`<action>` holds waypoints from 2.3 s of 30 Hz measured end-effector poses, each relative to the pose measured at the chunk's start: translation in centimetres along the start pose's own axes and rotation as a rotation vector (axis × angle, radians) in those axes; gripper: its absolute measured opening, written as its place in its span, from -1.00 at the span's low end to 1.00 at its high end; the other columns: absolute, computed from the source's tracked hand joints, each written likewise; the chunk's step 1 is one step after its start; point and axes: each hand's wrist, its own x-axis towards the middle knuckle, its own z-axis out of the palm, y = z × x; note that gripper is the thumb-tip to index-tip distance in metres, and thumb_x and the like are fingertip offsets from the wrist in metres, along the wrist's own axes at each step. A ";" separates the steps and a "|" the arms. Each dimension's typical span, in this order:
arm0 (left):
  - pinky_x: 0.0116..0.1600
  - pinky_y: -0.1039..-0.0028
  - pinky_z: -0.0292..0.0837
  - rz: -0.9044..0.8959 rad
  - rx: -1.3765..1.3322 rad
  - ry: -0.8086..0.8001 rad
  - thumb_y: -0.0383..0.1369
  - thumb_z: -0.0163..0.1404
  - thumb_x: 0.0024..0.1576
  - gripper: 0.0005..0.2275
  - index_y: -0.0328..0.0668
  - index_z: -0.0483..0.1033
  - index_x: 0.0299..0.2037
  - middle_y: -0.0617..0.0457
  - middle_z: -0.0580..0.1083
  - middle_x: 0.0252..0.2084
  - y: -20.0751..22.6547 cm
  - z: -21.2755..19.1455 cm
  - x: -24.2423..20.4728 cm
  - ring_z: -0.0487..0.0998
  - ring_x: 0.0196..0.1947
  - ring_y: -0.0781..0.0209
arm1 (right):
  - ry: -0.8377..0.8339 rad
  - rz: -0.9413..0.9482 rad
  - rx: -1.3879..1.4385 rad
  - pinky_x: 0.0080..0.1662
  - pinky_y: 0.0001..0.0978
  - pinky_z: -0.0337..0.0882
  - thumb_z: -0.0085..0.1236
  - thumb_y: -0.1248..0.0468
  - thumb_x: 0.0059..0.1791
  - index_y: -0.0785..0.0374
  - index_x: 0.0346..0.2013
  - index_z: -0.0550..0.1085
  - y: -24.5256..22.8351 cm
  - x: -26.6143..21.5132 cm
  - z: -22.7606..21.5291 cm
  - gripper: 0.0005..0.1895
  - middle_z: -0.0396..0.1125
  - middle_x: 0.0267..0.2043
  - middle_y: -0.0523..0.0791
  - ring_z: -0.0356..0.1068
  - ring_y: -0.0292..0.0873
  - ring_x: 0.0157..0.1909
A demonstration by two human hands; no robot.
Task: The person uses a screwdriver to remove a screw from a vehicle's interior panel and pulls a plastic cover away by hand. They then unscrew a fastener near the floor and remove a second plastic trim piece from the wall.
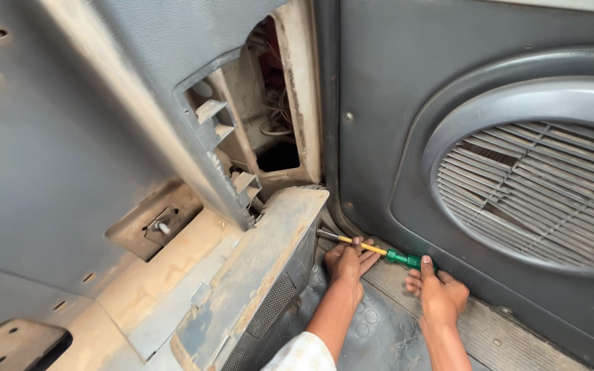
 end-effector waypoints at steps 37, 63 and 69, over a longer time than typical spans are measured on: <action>-0.03 0.31 0.71 0.020 0.066 -0.112 -0.40 0.02 0.26 -0.82 -0.45 0.54 -0.23 -0.21 0.63 -0.19 -0.2 1.4 -2.5 0.70 -0.23 0.04 | -0.059 -0.059 0.119 -0.45 -0.36 0.29 0.01 0.20 0.18 0.46 -0.27 0.38 0.7 -0.2 -0.3 -0.68 0.31 -0.45 -0.07 0.22 -0.26 -0.52; 0.20 0.19 0.62 -0.014 0.036 -0.295 -0.39 -0.18 0.34 -0.82 -0.36 0.44 -0.07 -0.19 0.59 0.00 0.4 0.5 -2.2 0.65 0.07 -0.08 | -0.200 -0.008 0.041 -0.50 -0.37 0.21 -0.03 0.21 0.17 0.38 -0.32 0.32 0.3 0.1 -1.0 -0.71 0.24 -0.51 -0.11 0.17 -0.26 -0.55; 0.21 0.16 0.62 0.005 0.004 -0.308 -0.42 -0.18 0.34 -0.84 -0.39 0.40 -0.08 -0.24 0.57 0.02 0.1 0.7 -1.8 0.64 0.08 -0.15 | -0.187 -0.152 -0.097 -0.50 -0.36 0.30 -0.14 0.10 0.17 0.35 -0.23 0.31 -0.5 -1.9 -0.2 -0.67 0.29 -0.52 -0.08 0.21 -0.26 -0.58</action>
